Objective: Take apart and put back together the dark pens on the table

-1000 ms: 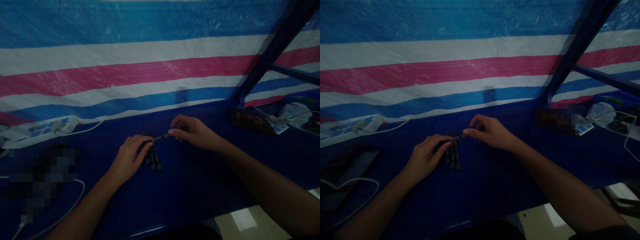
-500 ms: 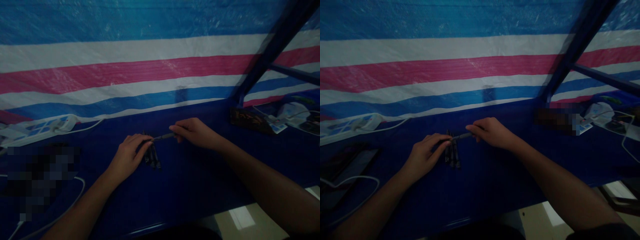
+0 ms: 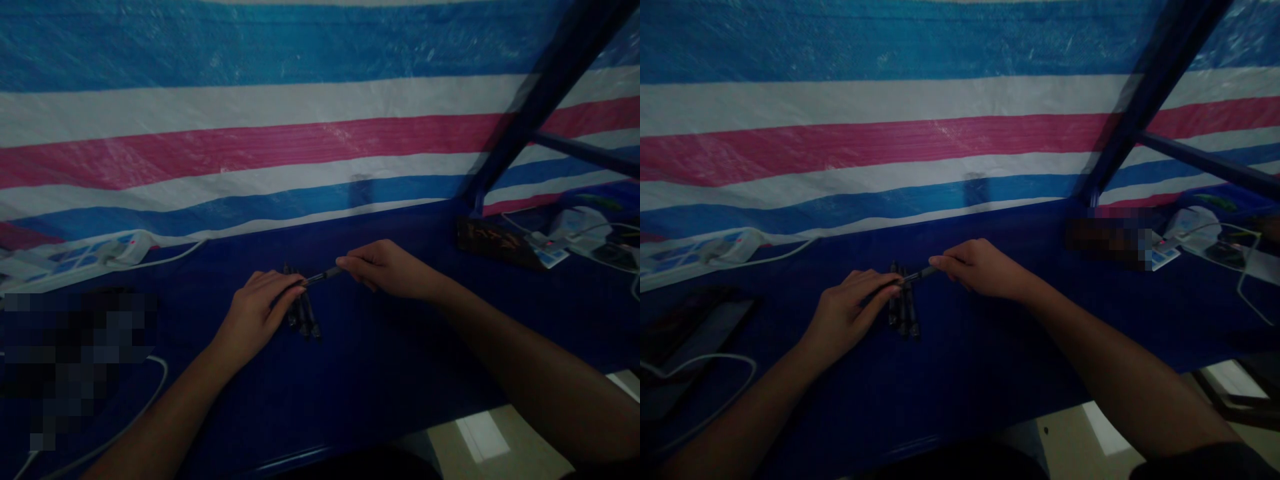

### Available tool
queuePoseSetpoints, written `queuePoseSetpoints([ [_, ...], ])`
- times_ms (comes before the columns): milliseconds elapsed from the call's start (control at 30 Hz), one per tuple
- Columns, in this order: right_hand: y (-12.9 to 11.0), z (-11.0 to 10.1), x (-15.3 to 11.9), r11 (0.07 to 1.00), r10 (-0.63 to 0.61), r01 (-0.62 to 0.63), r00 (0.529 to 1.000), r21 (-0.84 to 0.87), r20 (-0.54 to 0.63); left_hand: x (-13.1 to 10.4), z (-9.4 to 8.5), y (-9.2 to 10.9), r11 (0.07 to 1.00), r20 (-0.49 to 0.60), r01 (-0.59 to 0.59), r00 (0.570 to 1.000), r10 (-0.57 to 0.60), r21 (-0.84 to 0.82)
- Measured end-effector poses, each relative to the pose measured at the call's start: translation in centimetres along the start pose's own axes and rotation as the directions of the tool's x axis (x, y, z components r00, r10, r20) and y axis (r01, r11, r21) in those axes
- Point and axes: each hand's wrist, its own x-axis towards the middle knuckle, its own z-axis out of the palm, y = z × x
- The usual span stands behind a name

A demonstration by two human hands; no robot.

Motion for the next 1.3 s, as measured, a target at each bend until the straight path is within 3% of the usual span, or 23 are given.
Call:
queuePoseSetpoints([
  [100, -0.2, 0.0, -0.1, 0.999, 0.020, -0.019, 1.000, 0.039, -0.017, -0.1, -0.1, 0.3, 0.995, -0.053, -0.076, 0.995, 0.079, 0.069],
  [233, 0.1, 0.4, 0.2, 0.981, 0.089, -0.075, 0.994, 0.178, -0.070, -0.3, -0.2, 1.0, 0.999, -0.057, -0.047, 0.997, 0.048, 0.011],
  [400, 0.8, 1.2, 0.8, 0.940, 0.104, -0.039, 0.979, 0.339, -0.177, -0.5, 0.0, 2.6, 0.960, 0.186, -0.118, 0.968, 0.168, -0.254],
  [467, 1.0, 1.5, 1.0, 0.930, 0.097, -0.028, 0.980, 0.365, -0.172, -0.6, 0.2, 3.1, 0.951, 0.218, -0.133, 0.956, 0.198, -0.280],
  [667, 1.1, 2.2, 1.0, 0.926, 0.091, -0.026, 0.984, 0.376, -0.156, -0.8, 0.9, 3.5, 0.925, 0.131, -0.336, 0.923, 0.361, -0.178],
  [867, 1.1, 2.4, 0.9, 0.930, 0.068, -0.017, 0.989, 0.367, -0.128, -0.9, 0.8, 3.8, 0.921, 0.170, -0.325, 0.916, 0.363, -0.215],
  [1300, 1.5, 3.0, 0.8, 0.968, 0.021, 0.007, 0.994, 0.250, -0.110, -0.9, 1.3, 4.6, 0.913, 0.106, -0.352, 0.920, 0.379, -0.207],
])
